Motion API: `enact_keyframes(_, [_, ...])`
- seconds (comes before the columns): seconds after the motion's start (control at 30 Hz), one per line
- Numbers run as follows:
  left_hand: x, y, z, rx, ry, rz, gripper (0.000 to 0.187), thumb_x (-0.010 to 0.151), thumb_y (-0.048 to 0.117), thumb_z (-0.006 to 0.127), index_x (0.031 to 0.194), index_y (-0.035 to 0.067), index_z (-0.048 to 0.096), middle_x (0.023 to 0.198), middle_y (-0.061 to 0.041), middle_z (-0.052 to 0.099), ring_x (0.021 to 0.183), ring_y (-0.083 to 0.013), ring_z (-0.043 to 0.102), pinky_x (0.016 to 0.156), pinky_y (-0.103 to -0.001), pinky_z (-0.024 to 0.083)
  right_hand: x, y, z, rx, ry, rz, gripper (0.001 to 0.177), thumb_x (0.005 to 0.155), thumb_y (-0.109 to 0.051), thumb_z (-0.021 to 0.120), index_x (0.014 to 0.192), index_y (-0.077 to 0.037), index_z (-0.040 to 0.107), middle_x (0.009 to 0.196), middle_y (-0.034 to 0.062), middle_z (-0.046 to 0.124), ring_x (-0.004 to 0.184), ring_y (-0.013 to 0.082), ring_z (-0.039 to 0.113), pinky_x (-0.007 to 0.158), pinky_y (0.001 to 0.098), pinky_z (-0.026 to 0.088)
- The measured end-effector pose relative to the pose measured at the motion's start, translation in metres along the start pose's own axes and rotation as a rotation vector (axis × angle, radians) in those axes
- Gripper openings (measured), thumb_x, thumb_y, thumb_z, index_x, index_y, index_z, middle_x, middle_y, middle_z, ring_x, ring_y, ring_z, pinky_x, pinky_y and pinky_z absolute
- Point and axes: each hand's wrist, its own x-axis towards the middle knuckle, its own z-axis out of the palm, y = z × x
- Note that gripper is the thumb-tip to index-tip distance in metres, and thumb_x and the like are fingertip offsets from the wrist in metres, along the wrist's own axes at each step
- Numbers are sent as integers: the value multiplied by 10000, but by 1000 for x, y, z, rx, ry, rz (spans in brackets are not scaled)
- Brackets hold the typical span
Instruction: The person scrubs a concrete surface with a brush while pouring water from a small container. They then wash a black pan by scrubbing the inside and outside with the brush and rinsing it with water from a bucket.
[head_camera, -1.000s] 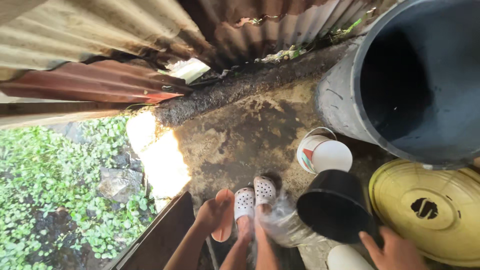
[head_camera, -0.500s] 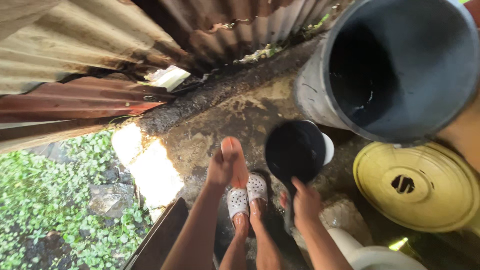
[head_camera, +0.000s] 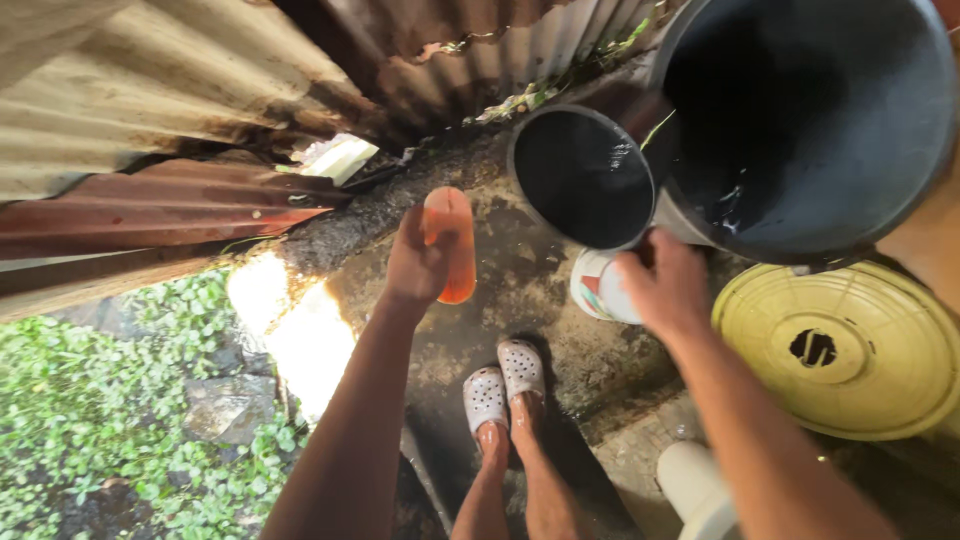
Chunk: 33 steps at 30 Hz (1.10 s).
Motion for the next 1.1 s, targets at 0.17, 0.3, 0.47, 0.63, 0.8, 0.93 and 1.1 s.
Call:
enact_keyframes(0.17, [-9,-4,7,200,183,-246,615,962,183,722,1500,22,471,1368,-94,674,1224,-195,662,1005,-327,554,-5,13,7,-294,-170,58,407,936,-382,703,1183,-58,690,872,221,786,807,384,789,754,497,634])
enact_keyframes(0.3, [-19,12,5,480,93,-346,541,884,162,763,1386,22,620,1241,-152,773,1162,-236,737,983,-358,563,-60,38,42,-540,-409,-45,350,946,-367,656,1190,-117,654,1003,178,779,903,399,767,819,538,625])
enact_keyframes(0.47, [-21,29,-13,541,50,-451,494,900,219,756,1343,20,664,1206,-165,784,1139,-275,750,967,-381,559,-161,60,95,-426,-509,-82,397,905,-241,668,1283,-125,622,1150,187,674,1002,396,703,827,526,607])
enact_keyframes(0.63, [-36,1,-32,638,24,-309,499,902,238,781,1318,-18,677,1199,-211,775,1143,-315,732,967,-408,558,-176,65,124,-290,-105,-117,312,942,-206,700,1215,-69,640,1145,206,683,1068,437,667,888,550,557])
enact_keyframes(0.8, [-38,-1,-19,590,4,-238,392,951,233,741,1235,-34,701,1080,-183,793,1019,-240,769,893,-384,596,-93,47,117,-26,69,-58,510,1063,-391,732,1303,36,589,1197,301,681,1150,527,644,944,579,517])
enact_keyframes(0.93, [-36,29,13,264,-7,-347,360,989,204,626,1255,-28,693,1040,-95,785,936,-179,737,819,-354,621,-20,-14,101,565,-116,429,421,1029,-314,697,1221,39,570,1064,237,714,876,358,744,640,410,600])
enact_keyframes(1.1, [-6,56,49,289,20,-329,365,953,175,639,1260,-20,670,1099,-106,779,1001,-187,744,867,-339,608,19,-51,49,638,-1,302,343,986,-225,733,1208,-2,596,1122,106,687,831,194,765,599,327,650])
